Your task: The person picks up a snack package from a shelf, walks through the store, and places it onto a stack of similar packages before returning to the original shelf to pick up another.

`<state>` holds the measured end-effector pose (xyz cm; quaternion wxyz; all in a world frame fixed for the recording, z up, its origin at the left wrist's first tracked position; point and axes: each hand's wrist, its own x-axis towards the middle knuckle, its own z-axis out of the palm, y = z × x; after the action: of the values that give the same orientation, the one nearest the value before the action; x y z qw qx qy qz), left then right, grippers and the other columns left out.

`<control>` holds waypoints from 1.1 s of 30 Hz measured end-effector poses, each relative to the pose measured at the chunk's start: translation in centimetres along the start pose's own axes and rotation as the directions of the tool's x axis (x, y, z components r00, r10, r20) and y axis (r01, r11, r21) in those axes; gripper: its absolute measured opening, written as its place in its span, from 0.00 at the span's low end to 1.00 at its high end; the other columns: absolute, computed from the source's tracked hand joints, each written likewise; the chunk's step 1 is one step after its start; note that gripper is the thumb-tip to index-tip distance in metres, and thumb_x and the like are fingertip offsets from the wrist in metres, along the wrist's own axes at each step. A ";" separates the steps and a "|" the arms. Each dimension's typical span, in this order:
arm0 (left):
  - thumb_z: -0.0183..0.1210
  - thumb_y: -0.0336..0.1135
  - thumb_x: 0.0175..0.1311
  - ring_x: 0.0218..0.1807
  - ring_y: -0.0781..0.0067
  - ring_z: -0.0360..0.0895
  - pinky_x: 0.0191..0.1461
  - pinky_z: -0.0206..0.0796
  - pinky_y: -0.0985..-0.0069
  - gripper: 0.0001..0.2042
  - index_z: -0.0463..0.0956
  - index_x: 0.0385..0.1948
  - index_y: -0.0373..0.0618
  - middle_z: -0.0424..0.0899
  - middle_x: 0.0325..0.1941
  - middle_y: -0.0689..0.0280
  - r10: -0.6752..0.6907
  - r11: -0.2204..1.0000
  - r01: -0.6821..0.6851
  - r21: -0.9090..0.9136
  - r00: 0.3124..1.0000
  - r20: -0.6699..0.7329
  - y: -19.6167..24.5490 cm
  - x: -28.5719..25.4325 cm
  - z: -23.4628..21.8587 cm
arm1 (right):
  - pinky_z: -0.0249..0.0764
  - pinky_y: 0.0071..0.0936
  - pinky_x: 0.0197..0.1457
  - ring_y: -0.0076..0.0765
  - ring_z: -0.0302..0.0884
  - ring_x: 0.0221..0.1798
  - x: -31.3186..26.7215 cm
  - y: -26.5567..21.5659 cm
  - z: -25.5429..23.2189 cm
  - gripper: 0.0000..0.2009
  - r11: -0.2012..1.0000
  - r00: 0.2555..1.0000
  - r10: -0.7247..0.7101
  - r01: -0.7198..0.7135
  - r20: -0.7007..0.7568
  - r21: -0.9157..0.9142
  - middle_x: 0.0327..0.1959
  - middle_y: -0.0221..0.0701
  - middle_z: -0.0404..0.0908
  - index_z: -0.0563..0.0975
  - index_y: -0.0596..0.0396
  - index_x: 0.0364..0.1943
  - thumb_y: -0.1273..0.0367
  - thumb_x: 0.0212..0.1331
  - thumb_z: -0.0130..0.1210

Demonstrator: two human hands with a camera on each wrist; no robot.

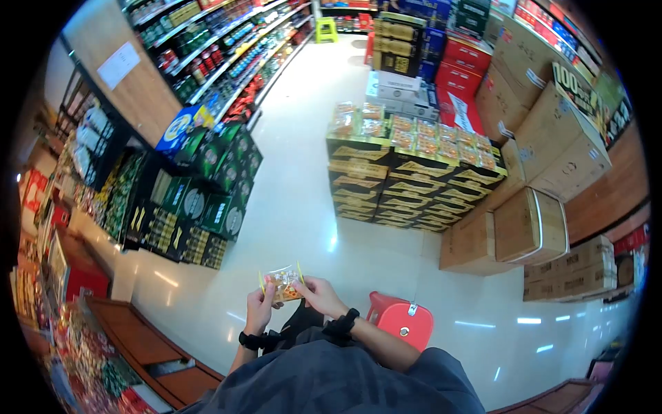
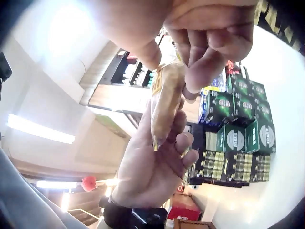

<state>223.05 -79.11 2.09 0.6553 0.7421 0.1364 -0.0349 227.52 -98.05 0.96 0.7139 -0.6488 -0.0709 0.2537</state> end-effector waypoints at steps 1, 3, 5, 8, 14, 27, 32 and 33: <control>0.50 0.47 0.73 0.24 0.81 0.78 0.28 0.68 0.83 0.21 0.80 0.34 0.34 0.83 0.25 0.65 0.002 1.000 -0.002 0.002 1.000 0.029 0.2 1.5 0.7 | 0.70 0.19 0.26 0.17 0.72 0.24 0.5 -0.1 -0.9 0.19 0.999 0.999 -0.020 0.021 -0.047 0.026 0.26 0.25 0.77 0.79 0.61 0.40 0.56 0.68 0.52; 0.50 0.47 0.73 0.24 0.81 0.78 0.28 0.68 0.83 0.21 0.80 0.34 0.34 0.82 0.23 0.66 0.027 0.998 -0.032 0.046 0.994 0.105 0.4 4.5 2.0 | 0.70 0.19 0.27 0.17 0.72 0.24 1.1 -0.5 -2.6 0.18 1.000 0.992 -0.008 0.010 -0.127 0.019 0.27 0.25 0.77 0.79 0.61 0.42 0.57 0.68 0.53; 0.51 0.47 0.73 0.25 0.81 0.78 0.28 0.68 0.82 0.20 0.80 0.35 0.35 0.82 0.24 0.66 0.029 0.998 -0.039 0.055 0.984 0.177 0.9 7.8 3.6 | 0.71 0.19 0.28 0.17 0.72 0.25 2.3 -0.7 -4.5 0.17 1.000 0.979 0.002 0.000 -0.205 0.010 0.28 0.25 0.78 0.79 0.61 0.44 0.58 0.68 0.53; 0.51 0.46 0.72 0.26 0.81 0.78 0.27 0.68 0.82 0.18 0.79 0.37 0.36 0.82 0.26 0.65 0.025 0.998 -0.038 0.042 0.963 0.269 1.8 13.0 6.6 | 0.70 0.18 0.26 0.17 0.71 0.23 4.5 -0.8 -7.6 0.17 0.998 0.946 -0.034 0.050 -0.322 0.043 0.28 0.26 0.79 0.78 0.62 0.46 0.59 0.68 0.53; 0.53 0.43 0.71 0.29 0.80 0.78 0.30 0.69 0.81 0.16 0.76 0.41 0.36 0.82 0.28 0.65 -0.007 1.000 -0.003 0.027 0.927 0.375 4.7 24.4 11.5 | 0.69 0.17 0.28 0.17 0.74 0.26 9.7 -4.4 -14.0 0.15 0.999 0.842 -0.020 -0.010 -0.539 -0.054 0.26 0.24 0.77 0.78 0.62 0.42 0.60 0.68 0.54; 0.56 0.38 0.68 0.38 0.72 0.78 0.42 0.71 0.75 0.15 0.76 0.47 0.35 0.84 0.37 0.59 0.048 0.986 -0.120 0.114 0.868 0.495 7.5 36.6 17.7 | 0.75 0.29 0.40 0.36 0.82 0.42 17.7 -5.1 -21.9 0.20 0.961 0.645 -0.111 -0.126 -0.756 -0.248 0.43 0.45 0.82 0.71 0.62 0.54 0.61 0.66 0.54; 0.55 0.40 0.69 0.41 0.78 0.77 0.37 0.72 0.78 0.17 0.75 0.52 0.36 0.82 0.39 0.64 0.025 0.992 -0.076 0.101 0.901 0.433 8.5 39.2 20.6 | 0.75 0.31 0.45 0.37 0.81 0.45 20.9 -7.1 -25.5 0.21 0.970 0.664 -0.134 -0.062 -0.735 -0.234 0.44 0.45 0.81 0.70 0.63 0.56 0.61 0.66 0.53; 0.55 0.40 0.69 0.42 0.77 0.77 0.41 0.72 0.77 0.18 0.74 0.53 0.36 0.83 0.40 0.63 0.103 0.980 -0.161 0.115 0.912 0.396 8.6 40.0 21.3 | 0.75 0.32 0.46 0.37 0.80 0.45 21.8 -7.8 -26.5 0.22 0.973 0.655 -0.149 -0.036 -0.740 -0.228 0.44 0.44 0.81 0.70 0.64 0.57 0.61 0.66 0.53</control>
<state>266.30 -94.62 -1.82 0.6145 0.7736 -0.0495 -0.1467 259.82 -111.95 -0.46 0.6091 -0.7685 0.1828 -0.0697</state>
